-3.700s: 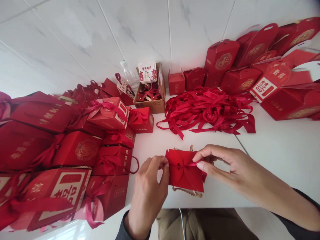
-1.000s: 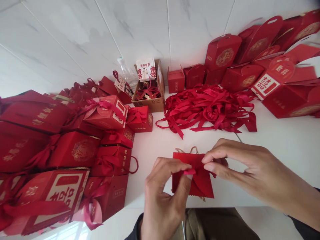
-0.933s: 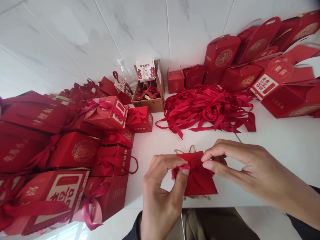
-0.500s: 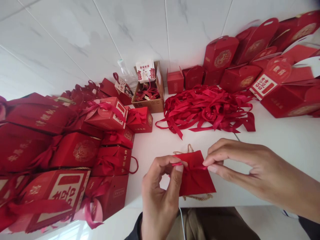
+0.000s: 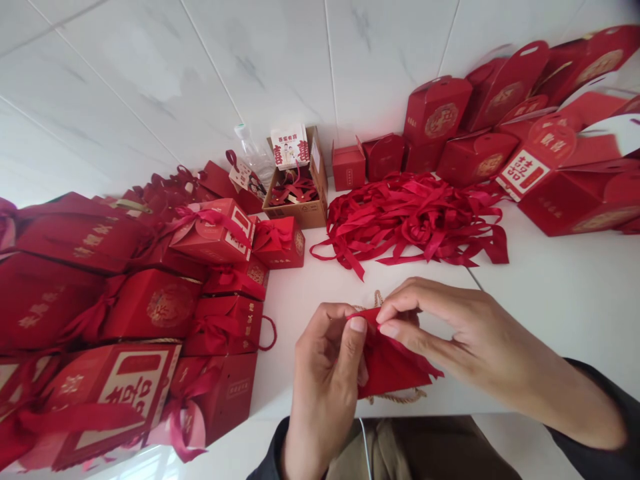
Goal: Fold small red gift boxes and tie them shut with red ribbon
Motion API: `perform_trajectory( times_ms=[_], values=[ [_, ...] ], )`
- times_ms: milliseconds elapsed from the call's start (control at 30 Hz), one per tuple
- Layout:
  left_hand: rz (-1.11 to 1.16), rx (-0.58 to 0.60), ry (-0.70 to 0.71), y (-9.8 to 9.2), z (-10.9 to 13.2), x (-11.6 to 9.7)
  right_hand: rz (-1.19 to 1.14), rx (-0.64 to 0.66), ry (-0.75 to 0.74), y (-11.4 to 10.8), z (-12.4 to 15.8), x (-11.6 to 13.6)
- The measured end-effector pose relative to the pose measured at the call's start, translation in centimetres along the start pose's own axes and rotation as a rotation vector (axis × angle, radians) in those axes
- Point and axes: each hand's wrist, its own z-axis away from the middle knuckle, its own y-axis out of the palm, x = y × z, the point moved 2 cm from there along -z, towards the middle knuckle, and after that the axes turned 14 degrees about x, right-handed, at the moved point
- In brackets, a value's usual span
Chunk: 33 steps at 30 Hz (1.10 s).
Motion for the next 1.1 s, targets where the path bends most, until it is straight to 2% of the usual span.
perform_trajectory(
  times_ms=[167, 333, 567, 800, 900, 967, 1100],
  values=[
    [0.148, -0.049, 0.013, 0.4, -0.3, -0.1, -0.027, 0.012, -0.002, 0.1, 0.0, -0.1],
    [0.258, -0.044, -0.059, 0.7, -0.2, 0.3, -0.018, 0.039, -0.038, -0.2, 0.2, 0.1],
    [0.216, 0.096, -0.103, 0.7, -0.3, 0.0, -0.044, 0.055, -0.066, -0.1, 0.0, 0.3],
    [0.192, 0.266, -0.036, 0.4, 0.9, -0.8, -0.046, 0.013, 0.013, 0.2, 0.1, 0.3],
    [0.170, 0.312, -0.032, 0.7, 0.9, -0.9, -0.027, 0.070, 0.010, 0.3, 0.3, 0.6],
    [0.137, 0.271, -0.059, 0.6, 0.6, -0.8, -0.014, 0.089, -0.007, 0.3, 0.4, 0.7],
    [0.100, 0.170, -0.112, 0.3, 0.2, -0.4, 0.021, 0.040, 0.002, 0.2, 0.6, 0.6]
  ],
)
